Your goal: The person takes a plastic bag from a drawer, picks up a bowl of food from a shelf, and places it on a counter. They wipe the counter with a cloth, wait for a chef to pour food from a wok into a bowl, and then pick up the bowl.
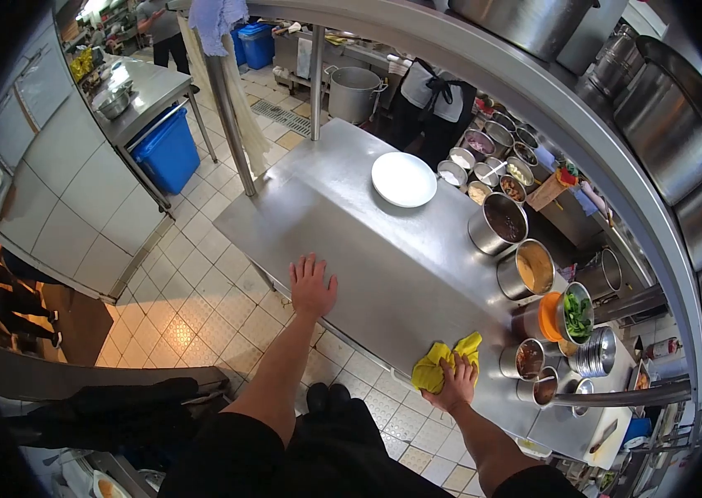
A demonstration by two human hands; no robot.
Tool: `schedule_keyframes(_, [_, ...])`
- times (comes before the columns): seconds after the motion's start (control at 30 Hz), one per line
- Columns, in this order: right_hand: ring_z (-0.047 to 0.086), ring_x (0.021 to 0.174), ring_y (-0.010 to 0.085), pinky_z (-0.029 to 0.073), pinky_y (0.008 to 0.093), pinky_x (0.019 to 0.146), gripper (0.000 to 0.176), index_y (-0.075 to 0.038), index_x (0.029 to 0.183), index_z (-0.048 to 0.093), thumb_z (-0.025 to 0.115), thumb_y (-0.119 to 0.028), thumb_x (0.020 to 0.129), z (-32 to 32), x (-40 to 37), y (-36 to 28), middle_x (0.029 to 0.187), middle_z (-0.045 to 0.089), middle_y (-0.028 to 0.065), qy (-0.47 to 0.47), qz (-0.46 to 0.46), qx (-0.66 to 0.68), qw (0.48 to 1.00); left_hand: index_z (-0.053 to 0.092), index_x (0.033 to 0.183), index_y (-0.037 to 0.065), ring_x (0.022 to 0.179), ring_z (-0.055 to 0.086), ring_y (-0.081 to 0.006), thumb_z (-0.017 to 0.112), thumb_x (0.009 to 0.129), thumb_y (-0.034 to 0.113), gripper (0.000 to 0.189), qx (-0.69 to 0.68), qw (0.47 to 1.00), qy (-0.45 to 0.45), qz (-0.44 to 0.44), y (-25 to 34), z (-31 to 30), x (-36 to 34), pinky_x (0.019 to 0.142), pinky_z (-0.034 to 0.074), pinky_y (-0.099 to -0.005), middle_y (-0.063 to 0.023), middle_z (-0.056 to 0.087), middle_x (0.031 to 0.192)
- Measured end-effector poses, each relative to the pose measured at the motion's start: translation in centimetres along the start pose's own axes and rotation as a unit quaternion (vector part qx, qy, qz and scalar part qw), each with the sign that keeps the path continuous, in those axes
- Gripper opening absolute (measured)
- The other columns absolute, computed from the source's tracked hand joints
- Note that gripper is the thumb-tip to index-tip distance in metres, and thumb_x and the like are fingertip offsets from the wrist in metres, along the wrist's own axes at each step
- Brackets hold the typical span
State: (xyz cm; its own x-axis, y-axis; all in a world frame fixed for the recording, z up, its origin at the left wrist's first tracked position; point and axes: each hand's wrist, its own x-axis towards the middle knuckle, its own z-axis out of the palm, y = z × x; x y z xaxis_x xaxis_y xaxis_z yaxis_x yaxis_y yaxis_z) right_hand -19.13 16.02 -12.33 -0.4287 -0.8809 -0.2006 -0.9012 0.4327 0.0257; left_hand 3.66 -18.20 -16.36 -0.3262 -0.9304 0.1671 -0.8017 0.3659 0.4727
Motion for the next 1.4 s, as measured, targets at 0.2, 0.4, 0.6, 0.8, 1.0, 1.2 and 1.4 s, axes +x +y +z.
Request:
schedule_keyframes(0.2, [0.018, 0.142, 0.0349, 0.01, 0.055, 0.117, 0.093, -0.02, 0.137, 0.046, 0.075, -0.061, 0.059, -0.23, 0.07, -0.21, 0.148, 0.028, 0.0135, -0.002, 0.001, 0.003, 1.0, 0.054, 0.125, 0.009, 0.138, 0.033, -0.0358, 0.057, 0.088, 0.037, 0.046, -0.002, 1.0, 0.019, 0.005, -0.15, 0.5, -0.1, 0.118, 0.016, -0.0534, -0.0156, 0.044, 0.144])
schedule_keyframes(0.4, [0.027, 0.138, 0.0379, 0.015, 0.0565, 0.114, 0.093, -0.016, 0.132, 0.048, 0.074, -0.061, 0.055, 0.57, 0.01, 0.23, 0.143, 0.035, 0.0162, 0.058, -0.031, -0.002, 0.998, 0.053, 0.128, 0.01, 0.138, 0.033, -0.0356, 0.057, 0.088, 0.037, 0.049, 0.0, 1.0, 0.009, 0.005, -0.14, 0.26, 0.0, 0.118, 0.016, -0.053, -0.0154, 0.043, 0.144])
schedule_keyframes(0.6, [0.019, 0.142, 0.0349, 0.011, 0.0541, 0.117, 0.094, -0.02, 0.137, 0.046, 0.075, -0.062, 0.058, 0.21, 0.0, 0.14, 0.148, 0.029, 0.014, 0.007, -0.003, -0.006, 1.0, 0.054, 0.127, 0.01, 0.139, 0.032, -0.035, 0.058, 0.088, 0.037, 0.048, 0.003, 1.0, 0.002, -0.001, -0.12, 0.49, 0.06, 0.118, 0.015, -0.0528, -0.015, 0.042, 0.145])
schedule_keyframes(0.8, [0.018, 0.143, 0.0347, 0.011, 0.0545, 0.117, 0.094, -0.021, 0.137, 0.046, 0.075, -0.062, 0.058, 0.2, -0.07, 0.13, 0.149, 0.028, 0.0136, 0.015, -0.009, 0.004, 1.0, 0.055, 0.126, 0.01, 0.139, 0.031, -0.0345, 0.059, 0.088, 0.036, 0.047, -0.002, 1.0, 0.005, -0.002, -0.05, 0.24, 0.02, 0.118, 0.016, -0.0526, -0.0146, 0.042, 0.145])
schedule_keyframes(1.0, [0.018, 0.143, 0.0347, 0.01, 0.0558, 0.117, 0.092, -0.022, 0.136, 0.046, 0.075, -0.061, 0.058, -0.02, -0.06, -0.03, 0.149, 0.028, 0.0132, 0.007, 0.0, 0.004, 1.0, 0.055, 0.126, 0.011, 0.139, 0.032, -0.0343, 0.059, 0.088, 0.037, 0.047, 0.001, 1.0, 0.002, -0.001, -0.06, 0.26, 0.03, 0.118, 0.016, -0.0526, -0.0139, 0.042, 0.145])
schedule_keyframes(1.2, [0.018, 0.143, 0.0347, 0.01, 0.0561, 0.117, 0.094, -0.022, 0.137, 0.045, 0.075, -0.061, 0.058, 0.25, -0.1, 0.2, 0.15, 0.028, 0.0129, 0.008, -0.007, 0.009, 1.0, 0.055, 0.126, 0.011, 0.139, 0.032, -0.0342, 0.059, 0.088, 0.037, 0.046, 0.006, 1.0, 0.009, 0.003, -0.2, 0.52, -0.02, 0.118, 0.016, -0.0525, -0.0139, 0.043, 0.145])
schedule_keyframes(1.4, [0.027, 0.138, 0.0381, 0.017, 0.0575, 0.114, 0.092, -0.018, 0.133, 0.047, 0.079, -0.054, 0.054, -0.23, -0.11, -0.23, 0.144, 0.035, 0.015, 0.043, -0.021, 0.003, 0.999, 0.055, 0.126, 0.01, 0.139, 0.033, -0.0344, 0.058, 0.088, 0.037, 0.046, 0.006, 1.0, 0.019, 0.007, -0.21, 0.43, -0.01, 0.118, 0.016, -0.0525, -0.0144, 0.044, 0.144])
